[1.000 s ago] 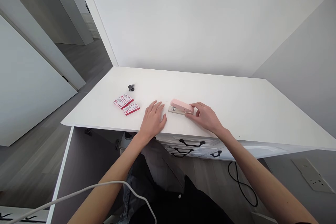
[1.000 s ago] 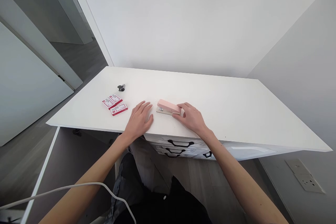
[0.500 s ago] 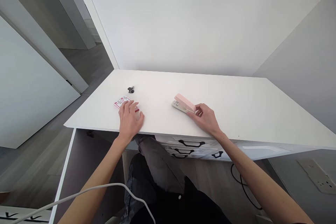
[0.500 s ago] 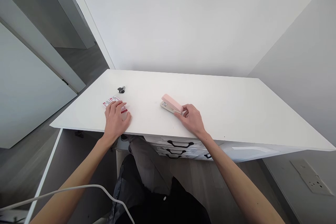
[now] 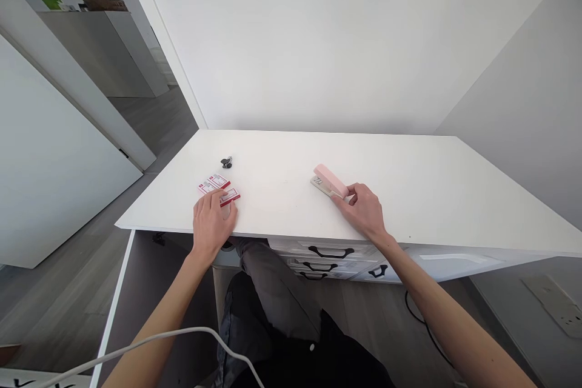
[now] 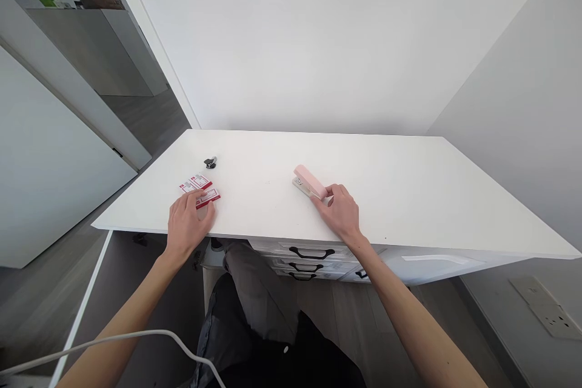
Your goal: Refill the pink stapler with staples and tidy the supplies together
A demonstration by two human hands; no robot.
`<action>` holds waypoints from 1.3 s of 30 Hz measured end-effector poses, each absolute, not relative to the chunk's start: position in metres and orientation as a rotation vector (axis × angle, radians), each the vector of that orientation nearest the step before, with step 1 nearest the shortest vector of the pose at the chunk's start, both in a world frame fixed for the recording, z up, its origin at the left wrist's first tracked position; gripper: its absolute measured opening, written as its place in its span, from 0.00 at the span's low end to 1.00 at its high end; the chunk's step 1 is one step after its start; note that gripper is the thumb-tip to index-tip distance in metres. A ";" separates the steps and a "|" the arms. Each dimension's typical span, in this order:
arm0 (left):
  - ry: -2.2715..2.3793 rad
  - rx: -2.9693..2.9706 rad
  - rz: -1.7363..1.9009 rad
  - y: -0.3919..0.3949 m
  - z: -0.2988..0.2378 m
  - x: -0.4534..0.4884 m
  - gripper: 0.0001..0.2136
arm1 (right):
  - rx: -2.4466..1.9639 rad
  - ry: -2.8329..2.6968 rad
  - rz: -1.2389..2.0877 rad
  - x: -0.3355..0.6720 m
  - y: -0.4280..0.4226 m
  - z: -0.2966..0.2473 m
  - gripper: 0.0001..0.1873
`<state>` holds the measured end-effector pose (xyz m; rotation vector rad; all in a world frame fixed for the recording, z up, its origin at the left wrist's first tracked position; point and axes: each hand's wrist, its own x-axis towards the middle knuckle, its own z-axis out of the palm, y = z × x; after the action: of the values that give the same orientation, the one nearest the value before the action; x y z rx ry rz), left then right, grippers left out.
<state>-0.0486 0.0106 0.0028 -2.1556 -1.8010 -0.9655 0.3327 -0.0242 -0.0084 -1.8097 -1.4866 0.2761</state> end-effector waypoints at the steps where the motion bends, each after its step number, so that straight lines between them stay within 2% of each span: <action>1: -1.792 -2.178 -0.965 0.009 0.003 -0.051 0.16 | -1.813 -1.486 0.274 0.332 -0.024 -0.009 0.16; 10: -1.599 -2.385 -0.900 0.001 0.001 -0.045 0.16 | -1.830 -1.532 0.283 0.328 -0.026 -0.008 0.17; 22: -1.303 -2.778 -0.651 -0.012 0.007 0.039 0.21 | -1.789 -1.659 0.261 0.326 -0.024 -0.012 0.17; 31: -1.173 -3.008 -0.700 -0.004 0.011 0.080 0.22 | -1.709 -1.815 0.281 0.325 -0.024 -0.010 0.36; 39: -1.105 -3.121 -0.735 -0.004 0.012 0.080 0.24 | -1.641 -1.853 0.375 0.325 -0.025 -0.006 0.40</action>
<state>0.0803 -0.0045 0.0124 -3.1212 -1.1051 -0.7346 0.3251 -0.0252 -0.0057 -1.6412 -1.8534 0.3752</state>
